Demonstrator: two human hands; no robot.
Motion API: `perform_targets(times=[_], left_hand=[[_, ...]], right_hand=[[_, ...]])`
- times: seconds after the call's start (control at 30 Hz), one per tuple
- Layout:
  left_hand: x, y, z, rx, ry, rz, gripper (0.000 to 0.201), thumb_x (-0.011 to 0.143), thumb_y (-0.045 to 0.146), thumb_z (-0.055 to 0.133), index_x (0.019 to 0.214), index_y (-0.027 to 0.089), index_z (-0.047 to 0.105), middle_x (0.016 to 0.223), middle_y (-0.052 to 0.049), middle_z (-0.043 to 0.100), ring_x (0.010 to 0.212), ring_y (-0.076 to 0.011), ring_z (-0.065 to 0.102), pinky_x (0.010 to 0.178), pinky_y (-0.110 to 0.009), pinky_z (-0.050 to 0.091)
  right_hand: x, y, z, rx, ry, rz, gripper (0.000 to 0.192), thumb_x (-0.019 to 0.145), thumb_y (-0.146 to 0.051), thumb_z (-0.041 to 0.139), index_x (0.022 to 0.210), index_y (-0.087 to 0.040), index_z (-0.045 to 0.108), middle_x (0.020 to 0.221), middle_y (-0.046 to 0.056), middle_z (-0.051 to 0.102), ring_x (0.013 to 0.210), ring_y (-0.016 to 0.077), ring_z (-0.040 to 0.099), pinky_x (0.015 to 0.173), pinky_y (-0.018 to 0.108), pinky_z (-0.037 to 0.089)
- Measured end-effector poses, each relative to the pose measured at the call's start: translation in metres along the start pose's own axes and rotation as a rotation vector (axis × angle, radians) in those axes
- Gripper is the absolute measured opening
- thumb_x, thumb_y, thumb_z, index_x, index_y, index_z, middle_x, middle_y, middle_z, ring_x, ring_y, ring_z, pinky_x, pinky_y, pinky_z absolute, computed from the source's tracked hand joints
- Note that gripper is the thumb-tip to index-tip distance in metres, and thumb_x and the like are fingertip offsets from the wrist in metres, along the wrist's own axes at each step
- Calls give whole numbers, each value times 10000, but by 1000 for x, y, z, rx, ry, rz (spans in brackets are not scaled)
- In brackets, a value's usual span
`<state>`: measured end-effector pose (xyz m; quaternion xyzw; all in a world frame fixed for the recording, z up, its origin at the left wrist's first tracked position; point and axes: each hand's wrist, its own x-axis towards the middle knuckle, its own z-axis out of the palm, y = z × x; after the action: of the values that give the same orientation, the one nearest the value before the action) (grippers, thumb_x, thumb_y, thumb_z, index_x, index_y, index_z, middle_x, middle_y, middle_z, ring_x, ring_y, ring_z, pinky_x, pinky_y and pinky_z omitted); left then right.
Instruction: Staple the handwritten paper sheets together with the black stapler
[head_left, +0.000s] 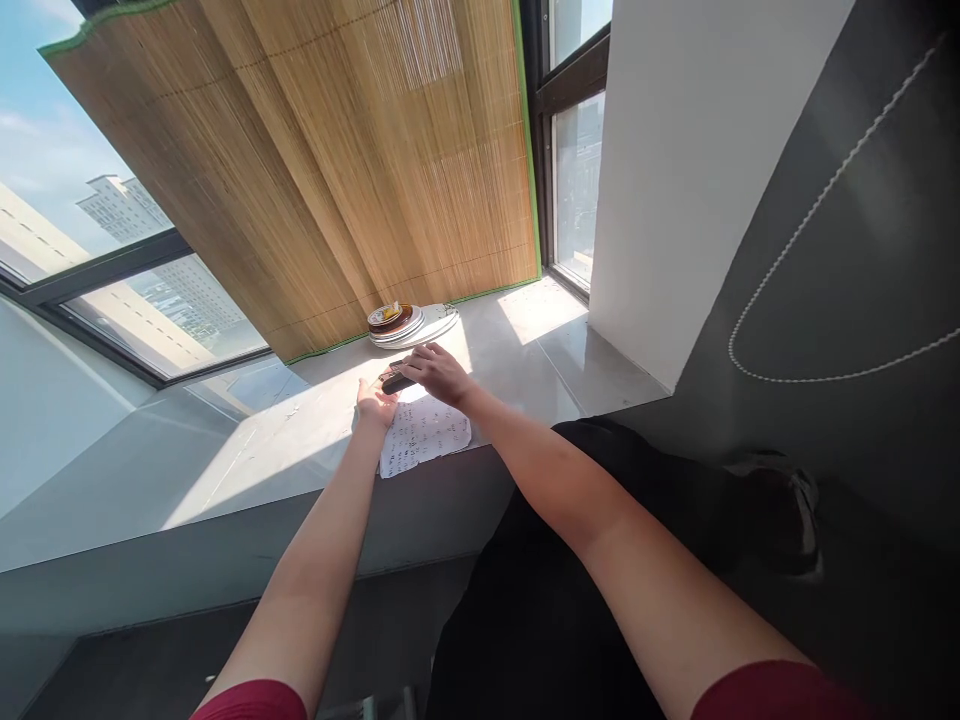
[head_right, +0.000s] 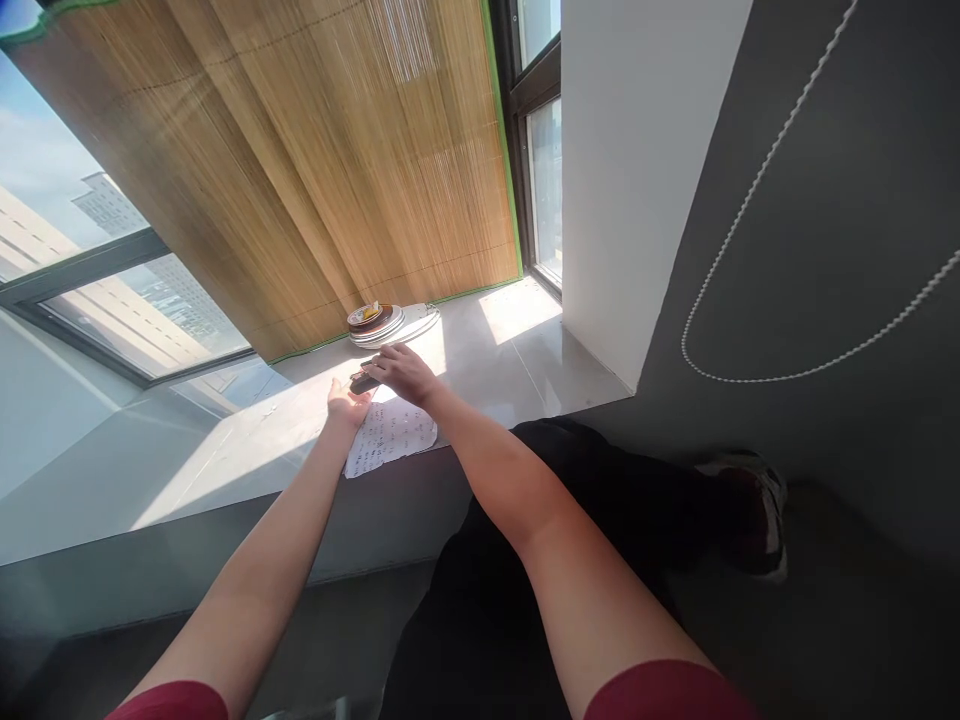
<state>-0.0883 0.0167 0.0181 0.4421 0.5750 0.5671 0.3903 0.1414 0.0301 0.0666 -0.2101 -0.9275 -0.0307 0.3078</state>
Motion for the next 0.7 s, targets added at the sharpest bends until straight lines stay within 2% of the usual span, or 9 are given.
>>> perform_targets(times=[0.1, 0.17, 0.27, 0.33, 0.4, 0.53, 0.6, 0.63, 0.7], left_hand=[[-1, -1, 1, -137, 80, -12, 701, 1112, 697, 235, 1280, 204, 705, 1454, -218, 721, 1476, -358, 630, 1127, -447, 620], [-1, -1, 2, -136, 97, -20, 635, 1110, 683, 307, 1258, 213, 707, 1417, -214, 739, 1480, -364, 625, 1152, -465, 603], [0, -2, 1, -67, 111, -9, 583, 1079, 714, 400, 1214, 235, 702, 1393, -202, 743, 1489, -374, 612, 1137, -456, 608], [1, -2, 1, -67, 124, -13, 557, 1073, 708, 412, 1170, 240, 698, 1372, -200, 743, 1482, -372, 617, 1117, -443, 617], [2, -1, 1, -123, 146, -21, 532, 1093, 663, 371, 1123, 240, 692, 1326, -204, 749, 1461, -356, 635, 1104, -434, 623], [-2, 2, 2, -193, 166, -15, 539, 1118, 628, 279, 1037, 252, 658, 1178, -201, 750, 1310, -311, 710, 1026, -402, 643], [-7, 3, 4, -170, 162, 26, 553, 1116, 670, 268, 959, 268, 613, 950, -159, 706, 1050, -285, 744, 896, -394, 649], [-10, 5, 4, -151, 156, 53, 558, 1114, 693, 263, 911, 279, 576, 818, -117, 638, 882, -262, 710, 808, -389, 634], [-15, 11, 4, -102, 145, 100, 559, 1120, 717, 248, 822, 297, 464, 634, -20, 426, 612, -208, 514, 638, -363, 546]], right_hand=[[3, -5, 6, -90, -22, -113, 441, 1164, -118, 356, 1328, -184, 760, 1402, 146, 732, 1342, 276, 541, 1134, 421, 375], [4, -6, 10, -120, -53, -145, 412, 1158, -118, 386, 1315, -181, 761, 1400, 152, 729, 1337, 281, 545, 1128, 424, 383], [6, -8, 12, -113, -60, -152, 326, 1129, -112, 489, 1289, -174, 767, 1405, 171, 725, 1330, 301, 557, 1110, 439, 402], [5, -8, 10, -76, -40, -105, 314, 1097, -77, 524, 1273, -168, 768, 1387, 179, 735, 1327, 312, 565, 1094, 445, 417], [5, -10, 6, -27, 3, 38, 335, 1062, -30, 517, 1230, -161, 776, 1316, 171, 766, 1309, 316, 576, 1078, 448, 428], [3, -13, -3, 158, 80, 553, 217, 996, -82, 626, 1089, -176, 798, 1069, 117, 805, 1140, 303, 654, 995, 427, 480], [1, -14, -5, 324, 28, 756, 144, 949, -167, 747, 1081, -181, 803, 1028, 102, 804, 1013, 274, 700, 869, 367, 526], [0, -15, -5, 399, -18, 823, 162, 913, -195, 807, 1074, -177, 805, 1029, 104, 805, 964, 262, 717, 794, 334, 533], [-3, -16, -3, 484, -105, 897, 223, 841, -204, 890, 1041, -158, 805, 1043, 125, 805, 915, 251, 741, 678, 287, 523]])
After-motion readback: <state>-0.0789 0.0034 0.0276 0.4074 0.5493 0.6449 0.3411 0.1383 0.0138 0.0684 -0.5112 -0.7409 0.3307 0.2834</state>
